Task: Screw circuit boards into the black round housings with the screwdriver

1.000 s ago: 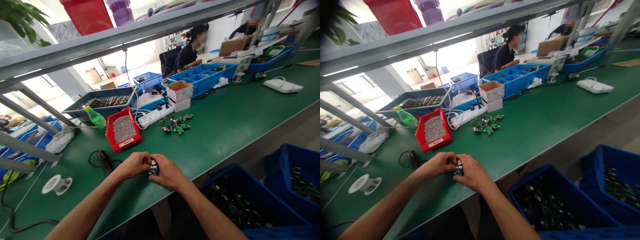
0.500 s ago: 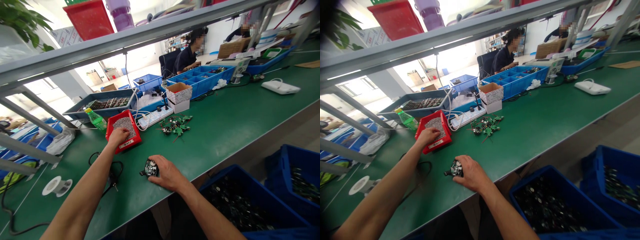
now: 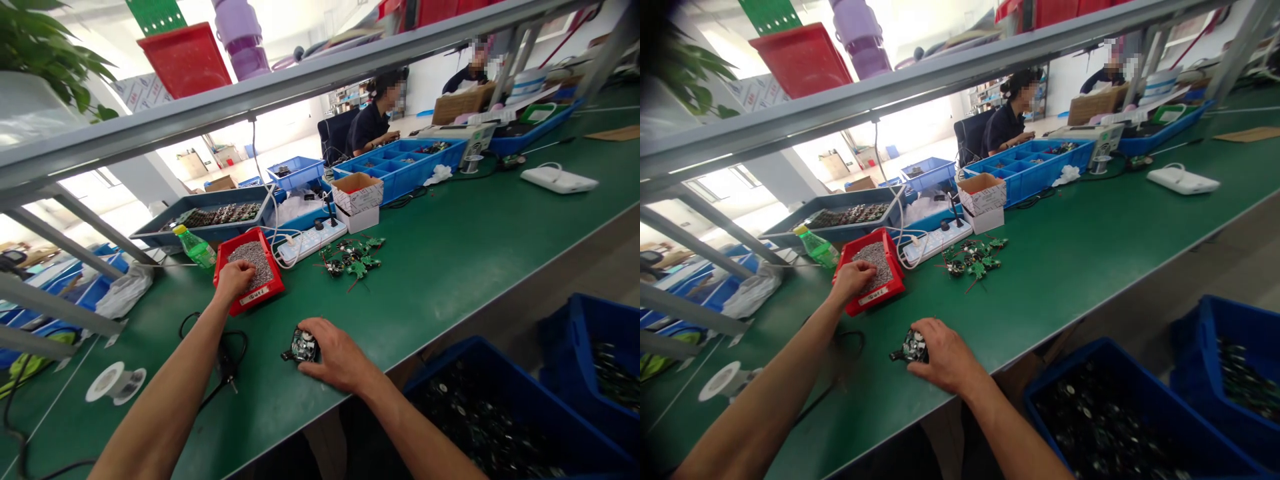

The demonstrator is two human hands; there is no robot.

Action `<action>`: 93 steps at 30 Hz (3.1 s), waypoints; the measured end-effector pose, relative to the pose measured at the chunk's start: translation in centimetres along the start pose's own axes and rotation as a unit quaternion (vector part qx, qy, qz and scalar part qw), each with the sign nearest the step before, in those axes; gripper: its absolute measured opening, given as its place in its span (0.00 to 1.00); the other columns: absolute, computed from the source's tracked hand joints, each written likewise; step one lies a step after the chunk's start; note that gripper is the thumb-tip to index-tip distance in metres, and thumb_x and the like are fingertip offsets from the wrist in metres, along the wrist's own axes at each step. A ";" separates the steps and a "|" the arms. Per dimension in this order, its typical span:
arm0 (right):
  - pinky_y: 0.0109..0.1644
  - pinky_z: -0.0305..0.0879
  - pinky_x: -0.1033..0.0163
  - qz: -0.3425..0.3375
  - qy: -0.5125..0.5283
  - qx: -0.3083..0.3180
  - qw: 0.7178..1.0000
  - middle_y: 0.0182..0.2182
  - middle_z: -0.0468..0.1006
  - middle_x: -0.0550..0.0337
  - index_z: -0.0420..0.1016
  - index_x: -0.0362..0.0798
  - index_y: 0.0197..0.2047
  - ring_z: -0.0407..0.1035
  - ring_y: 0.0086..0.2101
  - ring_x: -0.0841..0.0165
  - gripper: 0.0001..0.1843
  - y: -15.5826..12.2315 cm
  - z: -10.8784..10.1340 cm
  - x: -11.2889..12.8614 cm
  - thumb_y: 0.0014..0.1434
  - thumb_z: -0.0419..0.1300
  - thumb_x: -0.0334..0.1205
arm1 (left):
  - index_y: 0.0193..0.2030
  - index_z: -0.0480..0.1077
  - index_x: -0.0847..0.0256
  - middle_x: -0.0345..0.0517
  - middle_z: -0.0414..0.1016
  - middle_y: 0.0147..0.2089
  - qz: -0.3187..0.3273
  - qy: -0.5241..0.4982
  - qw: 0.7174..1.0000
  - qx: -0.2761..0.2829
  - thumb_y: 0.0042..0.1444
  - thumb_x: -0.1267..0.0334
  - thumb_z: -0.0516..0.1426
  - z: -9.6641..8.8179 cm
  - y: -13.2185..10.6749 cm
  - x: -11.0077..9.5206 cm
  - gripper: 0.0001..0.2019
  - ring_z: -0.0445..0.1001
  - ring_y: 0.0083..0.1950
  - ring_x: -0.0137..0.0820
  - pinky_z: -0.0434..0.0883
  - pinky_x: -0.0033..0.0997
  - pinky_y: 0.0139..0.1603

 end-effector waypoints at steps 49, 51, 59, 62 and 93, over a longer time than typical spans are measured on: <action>0.58 0.65 0.52 0.009 0.004 0.002 1.000 0.52 0.73 0.53 0.64 0.49 0.57 0.67 0.52 0.58 0.35 0.0 0.1 -0.1 0.47 0.71 0.36 | 0.30 0.75 0.61 0.42 0.73 0.29 0.119 -0.080 0.920 0.364 0.51 0.63 0.58 4.6 -17.6 -9.6 0.05 0.69 0.30 0.30 0.65 0.28 0.32; 0.60 0.64 0.51 0.006 0.004 0.001 1.000 0.54 0.72 0.52 0.63 0.48 0.59 0.66 0.54 0.58 0.37 0.0 0.2 -0.3 0.47 0.71 0.37 | 0.35 0.78 0.57 0.45 0.74 0.34 0.197 0.001 0.922 0.334 0.55 0.64 0.55 3.5 -18.3 -10.4 0.10 0.72 0.35 0.32 0.66 0.30 0.37; 0.60 0.64 0.50 -0.003 0.002 -0.004 1.000 0.54 0.72 0.51 0.63 0.50 0.60 0.66 0.54 0.58 0.37 -0.2 0.4 -0.5 0.48 0.71 0.36 | 0.52 0.75 0.43 0.47 0.73 0.37 0.301 0.217 0.879 0.299 0.59 0.68 0.50 1.6 -20.3 -11.4 0.21 0.74 0.39 0.38 0.64 0.33 0.39; 0.61 0.63 0.50 -0.002 -0.001 -0.003 1.000 0.55 0.72 0.52 0.63 0.50 0.60 0.66 0.55 0.58 0.37 -0.2 0.3 -0.3 0.48 0.70 0.37 | 0.55 0.73 0.46 0.46 0.75 0.44 0.253 0.186 0.920 0.233 0.63 0.60 0.48 0.0 -18.8 -9.9 0.18 0.75 0.43 0.37 0.67 0.33 0.44; 0.60 0.64 0.50 0.021 -0.025 -0.030 0.999 0.52 0.72 0.51 0.61 0.47 0.61 0.64 0.51 0.58 0.36 0.2 -0.1 -0.5 0.49 0.65 0.33 | 0.44 0.68 0.58 0.38 0.70 0.28 0.152 -0.615 0.774 0.012 0.50 0.65 0.64 -2.9 -15.0 -11.0 0.15 0.73 0.27 0.29 0.74 0.33 0.32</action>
Point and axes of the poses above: each hand's wrist, its own y-axis towards the middle knuckle, its own z-axis out of the palm, x = y × z, the point moved 7 cm from there along y, towards the middle knuckle
